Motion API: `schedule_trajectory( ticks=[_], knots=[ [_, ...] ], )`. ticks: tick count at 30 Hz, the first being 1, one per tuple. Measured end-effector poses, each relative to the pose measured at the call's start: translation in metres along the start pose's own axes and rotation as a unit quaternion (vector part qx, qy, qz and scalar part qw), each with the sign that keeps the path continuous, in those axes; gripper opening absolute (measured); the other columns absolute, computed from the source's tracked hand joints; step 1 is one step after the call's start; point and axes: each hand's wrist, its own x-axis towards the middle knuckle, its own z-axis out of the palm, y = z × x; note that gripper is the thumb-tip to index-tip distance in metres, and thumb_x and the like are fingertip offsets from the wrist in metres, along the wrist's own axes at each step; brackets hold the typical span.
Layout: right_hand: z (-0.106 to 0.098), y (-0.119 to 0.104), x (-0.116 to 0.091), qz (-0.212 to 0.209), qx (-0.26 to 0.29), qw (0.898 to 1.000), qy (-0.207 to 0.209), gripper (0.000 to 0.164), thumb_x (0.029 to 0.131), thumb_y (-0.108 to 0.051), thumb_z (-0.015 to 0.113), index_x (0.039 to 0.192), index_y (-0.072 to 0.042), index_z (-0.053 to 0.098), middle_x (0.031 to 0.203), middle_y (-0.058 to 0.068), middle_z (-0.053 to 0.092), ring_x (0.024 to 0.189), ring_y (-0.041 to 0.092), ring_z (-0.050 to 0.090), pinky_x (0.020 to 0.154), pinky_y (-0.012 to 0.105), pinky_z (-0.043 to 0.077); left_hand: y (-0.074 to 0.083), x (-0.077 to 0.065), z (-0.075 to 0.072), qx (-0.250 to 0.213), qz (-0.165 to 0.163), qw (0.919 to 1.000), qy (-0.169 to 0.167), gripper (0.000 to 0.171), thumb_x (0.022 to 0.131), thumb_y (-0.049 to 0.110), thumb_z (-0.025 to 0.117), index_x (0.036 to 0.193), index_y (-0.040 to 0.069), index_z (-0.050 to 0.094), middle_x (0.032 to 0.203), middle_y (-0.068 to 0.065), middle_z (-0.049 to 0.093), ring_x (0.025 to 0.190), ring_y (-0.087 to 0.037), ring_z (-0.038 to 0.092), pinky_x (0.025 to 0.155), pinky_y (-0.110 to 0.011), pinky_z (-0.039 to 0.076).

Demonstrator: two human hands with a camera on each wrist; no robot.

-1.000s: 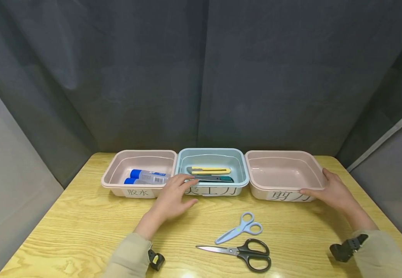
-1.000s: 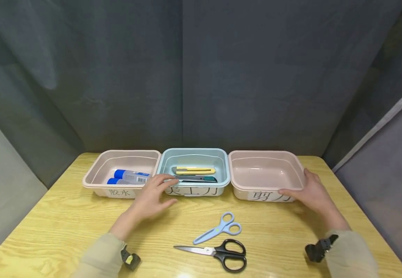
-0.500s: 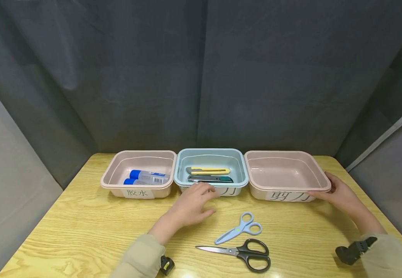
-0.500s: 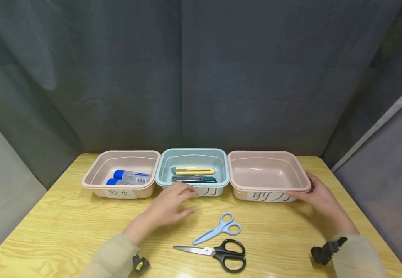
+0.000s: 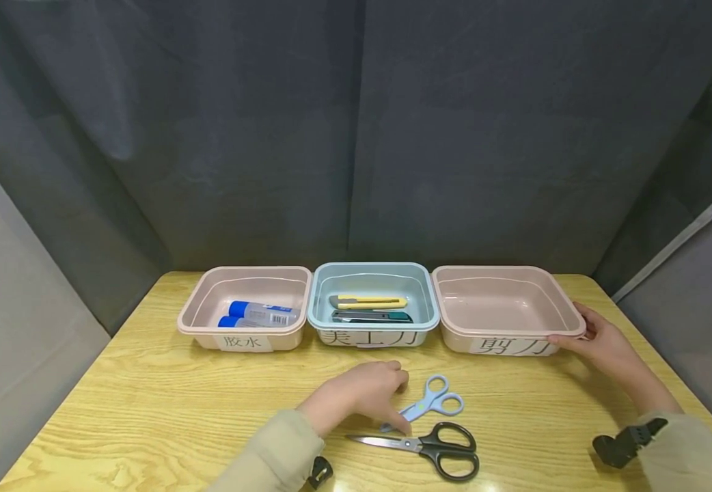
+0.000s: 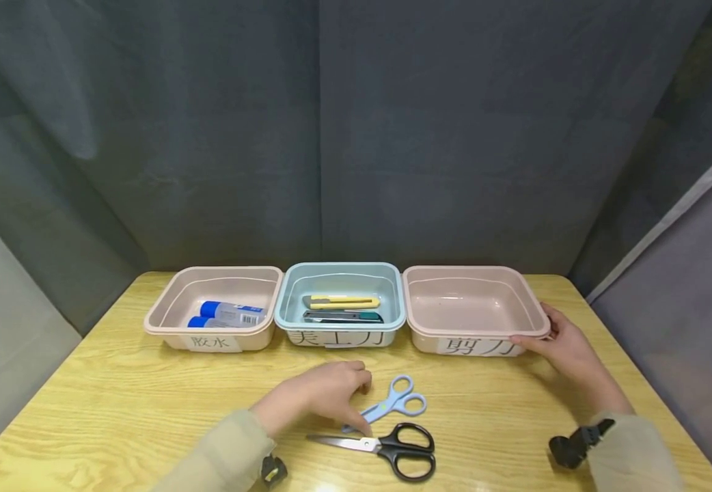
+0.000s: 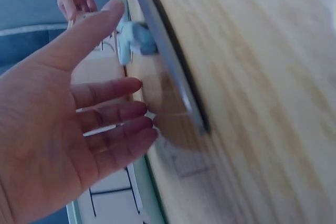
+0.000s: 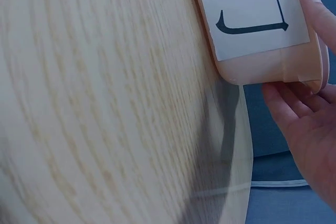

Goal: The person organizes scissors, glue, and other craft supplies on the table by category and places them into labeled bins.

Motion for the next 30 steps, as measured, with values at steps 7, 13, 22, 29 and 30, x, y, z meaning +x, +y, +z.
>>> schedule_trajectory(
  ticks=[7, 13, 22, 29, 30],
  knots=[
    [0.002, 0.000, 0.000, -0.005, 0.000, 1.000, 0.006, 0.088, 0.083, -0.033, 0.065, 0.143, 0.004, 0.013, 0.135, 0.033, 0.033, 0.101, 0.002, 0.047, 0.065, 0.003, 0.037, 0.008, 0.001, -0.001, 0.010, -0.011, 0.9994, -0.032, 0.035, 0.069, 0.043, 0.075, 0.070, 0.019, 0.050, 0.074, 0.009, 0.041, 0.063, -0.006, 0.041, 0.057, -0.017, 0.035],
    [0.002, -0.001, 0.000, 0.001, 0.002, 1.000, 0.005, 0.090, 0.083, -0.034, 0.065, 0.143, 0.004, 0.009, 0.135, 0.035, 0.030, 0.114, 0.045, 0.039, 0.063, 0.005, 0.036, 0.010, 0.005, -0.002, -0.001, -0.013, 0.9991, -0.039, 0.027, 0.072, 0.034, 0.074, 0.067, 0.017, 0.053, 0.072, 0.008, 0.044, 0.064, -0.005, 0.043, 0.062, -0.018, 0.038],
    [0.003, 0.007, 0.000, -0.002, 0.001, 1.000, 0.013, 0.088, 0.083, -0.033, 0.065, 0.144, 0.002, 0.012, 0.135, 0.033, 0.033, 0.100, 0.005, 0.045, 0.065, 0.004, 0.039, 0.015, 0.011, -0.004, -0.018, -0.025, 0.9982, -0.051, 0.023, 0.074, 0.025, 0.072, 0.069, 0.014, 0.053, 0.065, 0.007, 0.047, 0.060, -0.008, 0.044, 0.056, -0.019, 0.038],
    [0.003, 0.005, 0.000, 0.012, 0.005, 1.000, 0.005, 0.090, 0.084, -0.037, 0.063, 0.145, 0.001, 0.008, 0.137, 0.033, 0.029, 0.115, 0.042, 0.038, 0.064, 0.006, 0.037, 0.019, 0.018, -0.006, -0.034, -0.034, 0.9983, -0.034, 0.016, 0.078, 0.022, 0.069, 0.083, 0.012, 0.057, 0.074, 0.005, 0.051, 0.067, -0.008, 0.047, 0.062, -0.019, 0.041],
    [0.003, 0.004, 0.000, 0.013, 0.004, 1.000, 0.006, 0.090, 0.084, -0.037, 0.063, 0.145, 0.001, 0.008, 0.137, 0.033, 0.030, 0.115, 0.042, 0.038, 0.064, 0.005, 0.037, 0.019, 0.019, -0.007, -0.030, -0.034, 0.9986, -0.029, 0.015, 0.079, 0.022, 0.069, 0.082, 0.013, 0.057, 0.075, 0.005, 0.051, 0.068, -0.008, 0.046, 0.063, -0.019, 0.042]
  ],
)
